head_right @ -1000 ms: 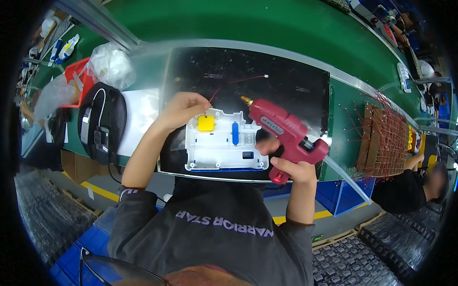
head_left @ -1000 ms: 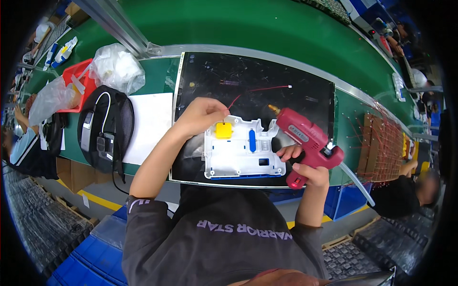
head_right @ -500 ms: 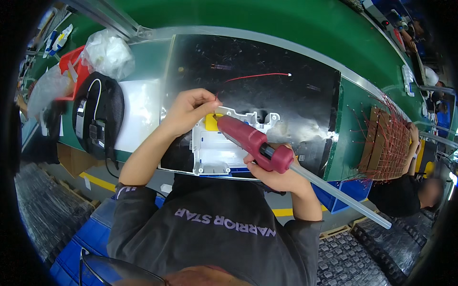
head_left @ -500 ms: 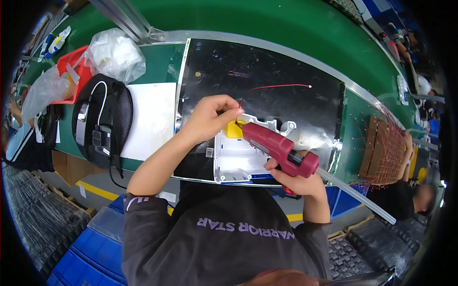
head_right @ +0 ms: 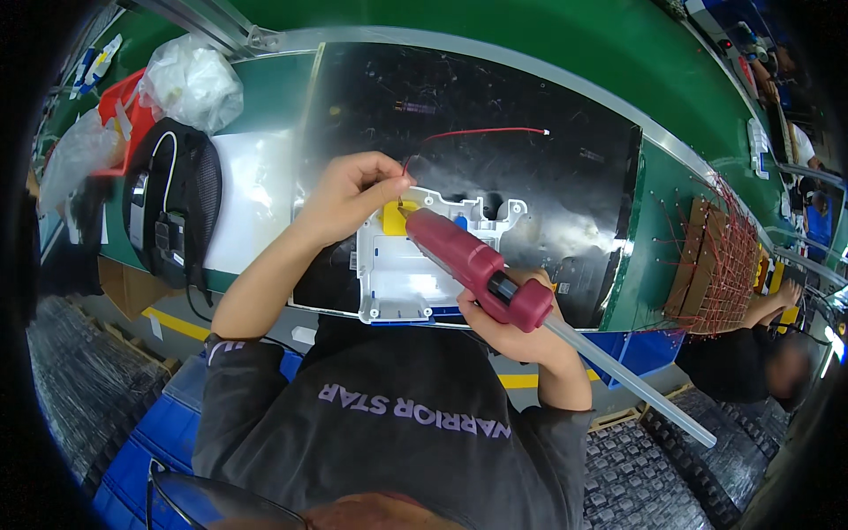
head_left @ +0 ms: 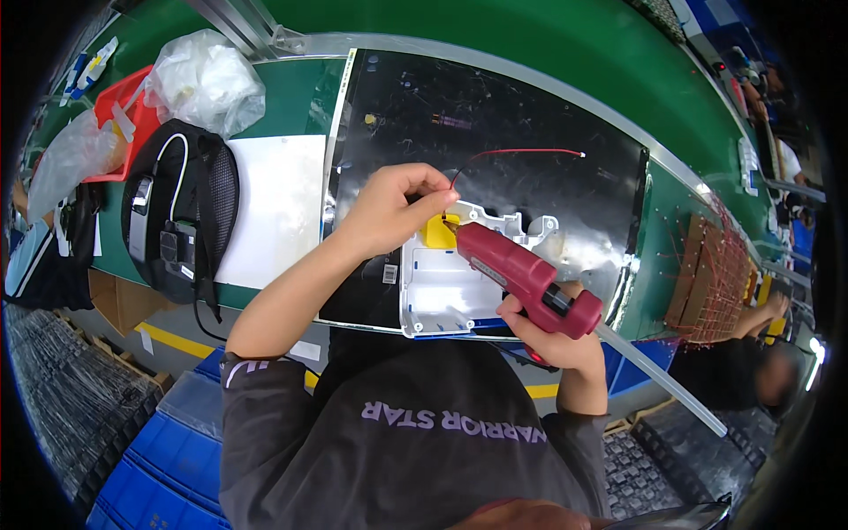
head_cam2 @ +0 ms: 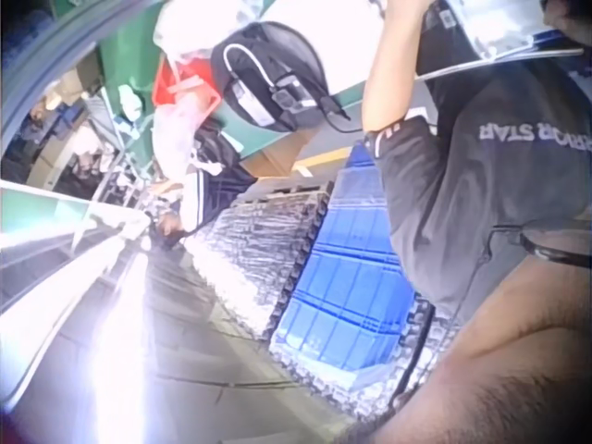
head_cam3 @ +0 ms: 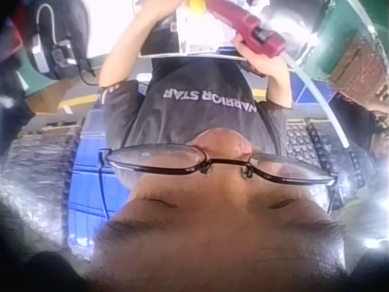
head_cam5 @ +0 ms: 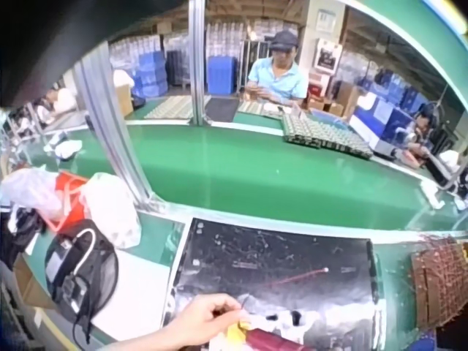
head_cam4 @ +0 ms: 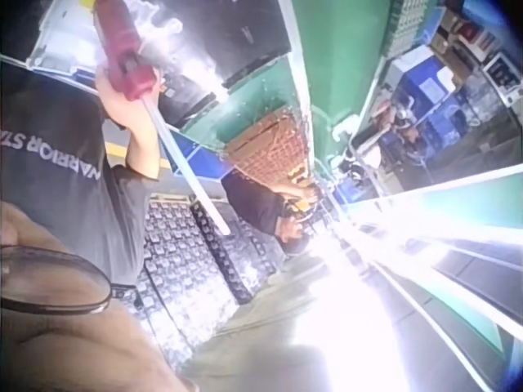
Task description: Using a hot glue gun to secure components within a plastic housing on an assembly line.
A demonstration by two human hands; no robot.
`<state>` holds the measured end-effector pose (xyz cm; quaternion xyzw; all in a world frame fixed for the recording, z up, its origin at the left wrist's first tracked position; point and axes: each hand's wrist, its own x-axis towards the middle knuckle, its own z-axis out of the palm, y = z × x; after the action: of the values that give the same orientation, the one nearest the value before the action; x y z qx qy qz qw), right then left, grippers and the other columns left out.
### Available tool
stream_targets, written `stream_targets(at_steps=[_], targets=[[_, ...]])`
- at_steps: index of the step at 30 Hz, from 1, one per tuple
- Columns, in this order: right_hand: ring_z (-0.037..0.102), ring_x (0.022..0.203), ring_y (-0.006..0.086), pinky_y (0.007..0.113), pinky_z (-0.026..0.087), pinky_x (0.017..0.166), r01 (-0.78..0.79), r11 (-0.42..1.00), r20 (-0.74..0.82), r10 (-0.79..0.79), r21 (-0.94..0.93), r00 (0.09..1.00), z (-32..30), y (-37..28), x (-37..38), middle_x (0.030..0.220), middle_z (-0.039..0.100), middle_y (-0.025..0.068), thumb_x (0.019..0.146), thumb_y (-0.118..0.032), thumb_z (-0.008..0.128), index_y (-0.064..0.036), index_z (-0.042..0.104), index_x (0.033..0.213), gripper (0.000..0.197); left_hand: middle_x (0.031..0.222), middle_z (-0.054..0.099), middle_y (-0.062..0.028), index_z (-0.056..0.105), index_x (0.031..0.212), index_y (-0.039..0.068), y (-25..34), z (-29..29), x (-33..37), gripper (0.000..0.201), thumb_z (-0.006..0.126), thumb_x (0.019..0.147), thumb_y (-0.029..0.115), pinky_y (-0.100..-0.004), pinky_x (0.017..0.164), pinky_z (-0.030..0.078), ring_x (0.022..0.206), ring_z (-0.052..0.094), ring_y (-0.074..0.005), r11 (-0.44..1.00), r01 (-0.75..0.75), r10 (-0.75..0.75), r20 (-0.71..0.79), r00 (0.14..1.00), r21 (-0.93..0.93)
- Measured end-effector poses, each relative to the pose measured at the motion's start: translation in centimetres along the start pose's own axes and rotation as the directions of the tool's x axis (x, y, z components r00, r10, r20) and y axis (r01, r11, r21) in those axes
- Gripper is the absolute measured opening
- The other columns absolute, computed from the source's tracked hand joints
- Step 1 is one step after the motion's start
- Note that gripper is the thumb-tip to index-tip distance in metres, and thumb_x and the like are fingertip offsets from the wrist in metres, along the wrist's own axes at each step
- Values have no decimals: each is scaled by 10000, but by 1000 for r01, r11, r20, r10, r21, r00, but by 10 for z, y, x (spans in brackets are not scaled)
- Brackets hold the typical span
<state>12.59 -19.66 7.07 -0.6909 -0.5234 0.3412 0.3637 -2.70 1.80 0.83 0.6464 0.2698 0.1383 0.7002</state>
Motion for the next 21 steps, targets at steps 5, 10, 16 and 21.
stream_targets(at_steps=[5,10,16,21], targets=[[595,496,226,312,457,502,-47,998,-8,47,34,999,1,-3,2,576,566,75,706,-90,710,-48,594,703,123,764,659,-45,650,921,-14,-2,1,-1,181,669,886,163,-231,643,472,699,592,-75,1000,4,-4,1,1000,0],[611,513,220,302,462,514,-105,991,-7,105,81,994,-1,-8,2,593,583,92,708,-76,708,-34,601,713,116,769,664,-47,652,921,-15,-4,2,-1,181,671,884,161,-230,644,473,704,595,-74,1000,-5,5,-3,1000,6],[614,516,217,299,461,515,-97,992,-7,98,82,995,-1,-6,2,596,585,97,711,-71,707,-25,600,719,117,772,668,-51,655,917,-17,-4,2,-1,176,675,881,154,-229,640,475,704,598,-75,1000,-2,2,-5,1000,-14],[617,518,208,298,461,513,-99,993,9,99,69,995,-3,-9,2,597,586,93,710,-70,709,-24,599,718,119,772,669,-59,658,914,-16,-3,2,-1,172,673,881,152,-233,642,481,702,605,-85,1000,-3,3,-5,1000,-1]])
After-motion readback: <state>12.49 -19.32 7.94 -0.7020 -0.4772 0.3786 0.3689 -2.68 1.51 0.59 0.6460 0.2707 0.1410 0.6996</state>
